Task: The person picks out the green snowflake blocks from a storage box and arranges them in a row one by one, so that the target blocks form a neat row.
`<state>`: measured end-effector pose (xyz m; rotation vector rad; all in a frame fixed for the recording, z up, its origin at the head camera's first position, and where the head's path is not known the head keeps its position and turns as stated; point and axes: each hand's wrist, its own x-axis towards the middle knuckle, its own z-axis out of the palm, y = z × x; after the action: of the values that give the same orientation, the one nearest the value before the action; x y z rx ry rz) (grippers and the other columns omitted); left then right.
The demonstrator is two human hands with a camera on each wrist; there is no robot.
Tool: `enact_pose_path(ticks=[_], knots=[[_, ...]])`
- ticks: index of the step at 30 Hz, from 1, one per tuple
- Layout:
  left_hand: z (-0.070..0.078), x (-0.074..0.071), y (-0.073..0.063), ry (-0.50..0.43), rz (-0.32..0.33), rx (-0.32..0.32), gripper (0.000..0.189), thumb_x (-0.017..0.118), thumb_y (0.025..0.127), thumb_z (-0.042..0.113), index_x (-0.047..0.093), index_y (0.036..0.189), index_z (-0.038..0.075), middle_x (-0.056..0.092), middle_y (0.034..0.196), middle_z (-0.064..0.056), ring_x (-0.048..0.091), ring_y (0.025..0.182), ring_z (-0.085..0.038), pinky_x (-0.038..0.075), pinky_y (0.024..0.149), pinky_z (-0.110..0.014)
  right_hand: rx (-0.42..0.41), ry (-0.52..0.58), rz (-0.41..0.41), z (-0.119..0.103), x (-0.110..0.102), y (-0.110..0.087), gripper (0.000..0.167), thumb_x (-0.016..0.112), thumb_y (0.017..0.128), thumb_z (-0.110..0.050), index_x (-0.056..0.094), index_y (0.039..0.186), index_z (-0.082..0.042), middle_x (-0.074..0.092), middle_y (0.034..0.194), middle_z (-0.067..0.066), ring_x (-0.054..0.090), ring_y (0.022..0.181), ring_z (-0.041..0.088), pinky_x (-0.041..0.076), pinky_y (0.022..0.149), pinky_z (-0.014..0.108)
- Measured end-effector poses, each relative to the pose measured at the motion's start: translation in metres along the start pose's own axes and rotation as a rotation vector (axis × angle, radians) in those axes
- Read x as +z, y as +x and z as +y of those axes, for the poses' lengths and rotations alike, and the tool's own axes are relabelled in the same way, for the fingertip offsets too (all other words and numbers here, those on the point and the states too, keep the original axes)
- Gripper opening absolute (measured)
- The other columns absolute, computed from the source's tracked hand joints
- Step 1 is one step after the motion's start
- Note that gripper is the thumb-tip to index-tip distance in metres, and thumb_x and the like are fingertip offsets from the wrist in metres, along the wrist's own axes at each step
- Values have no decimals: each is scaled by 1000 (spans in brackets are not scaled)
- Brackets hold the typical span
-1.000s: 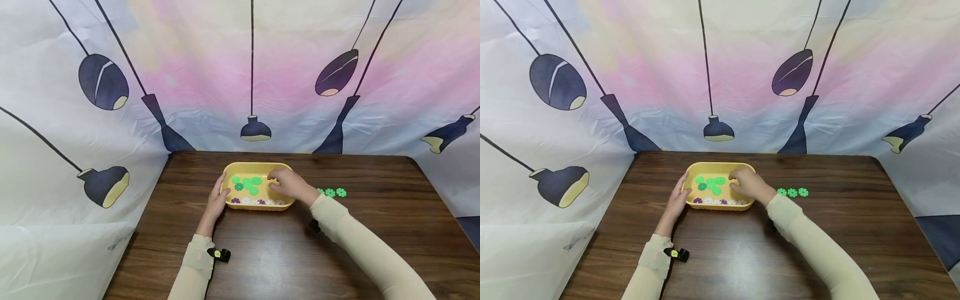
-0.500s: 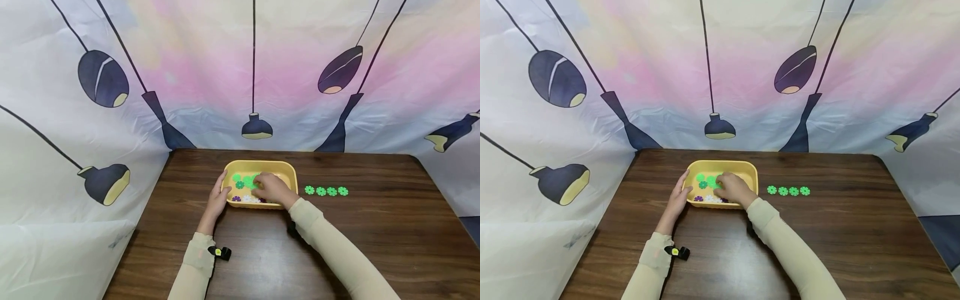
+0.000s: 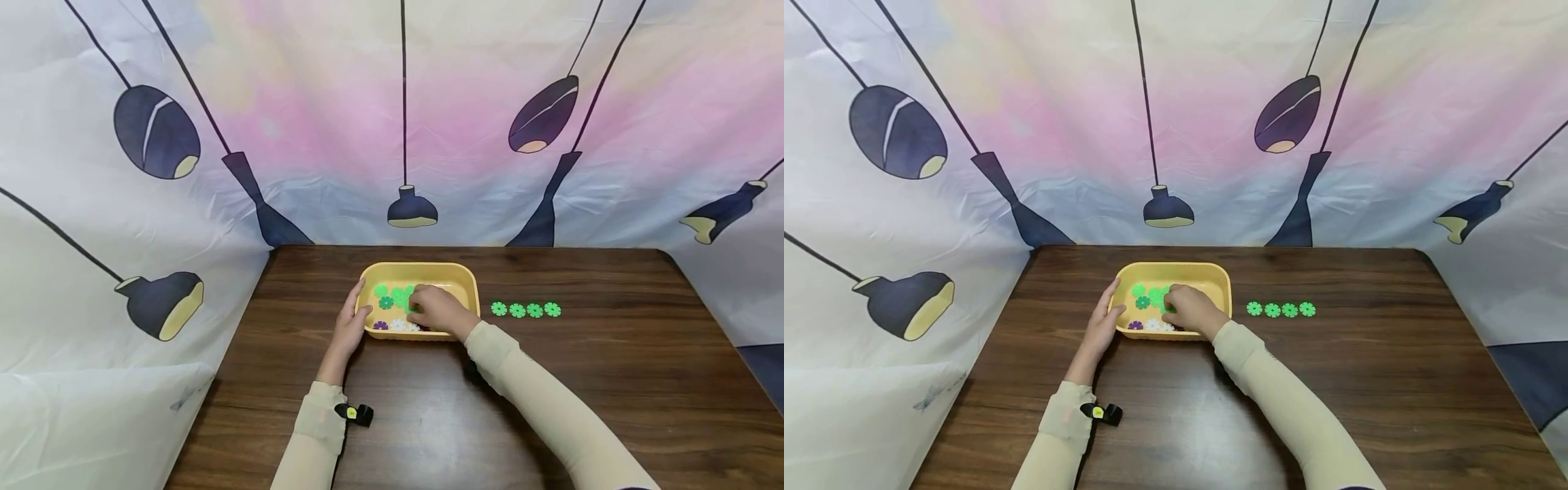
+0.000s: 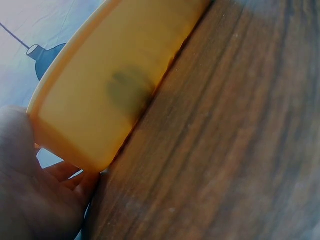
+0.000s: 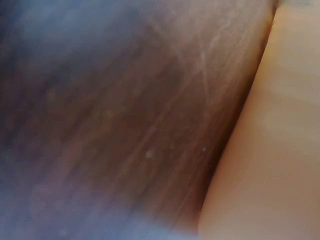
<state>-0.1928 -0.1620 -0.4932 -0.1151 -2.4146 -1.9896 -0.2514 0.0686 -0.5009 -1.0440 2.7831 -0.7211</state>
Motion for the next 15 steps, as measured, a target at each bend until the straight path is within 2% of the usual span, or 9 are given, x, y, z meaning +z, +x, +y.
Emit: enact_pose_path(ticks=[3, 7, 10, 15], knots=[[0, -1, -1, 0, 1, 0, 61, 49, 106, 2, 34, 165, 5, 26, 172, -17, 18, 160, -37, 16, 127, -57, -16, 0, -3, 0, 1, 1, 9, 76, 98, -18, 74, 90, -14, 63, 91, -2, 53, 75, 10, 50, 71, 31], [0, 0, -2, -3, 4, -1, 61, 49, 106, 2, 34, 165, 6, 26, 172, -16, 17, 160, -37, 15, 127, -58, -29, 10, -2, 0, 1, 2, 3, 71, 98, -11, 74, 98, -10, 63, 94, 1, 53, 76, 11, 51, 71, 32], [0, 0, -2, -3, 7, -6, 61, 50, 106, 3, 35, 165, 6, 26, 172, -16, 18, 159, -38, 16, 127, -58, -33, 15, -7, 0, 1, 3, 13, 68, 97, -8, 76, 107, -6, 65, 99, 4, 55, 80, 12, 53, 73, 32], [-1, 0, -2, -3, 11, -9, 61, 50, 105, 4, 35, 165, 6, 26, 172, -16, 18, 159, -37, 15, 127, -58, -37, 13, -15, -1, 0, 2, 16, 67, 97, -7, 77, 110, -4, 66, 104, 7, 60, 87, 16, 57, 79, 35]])
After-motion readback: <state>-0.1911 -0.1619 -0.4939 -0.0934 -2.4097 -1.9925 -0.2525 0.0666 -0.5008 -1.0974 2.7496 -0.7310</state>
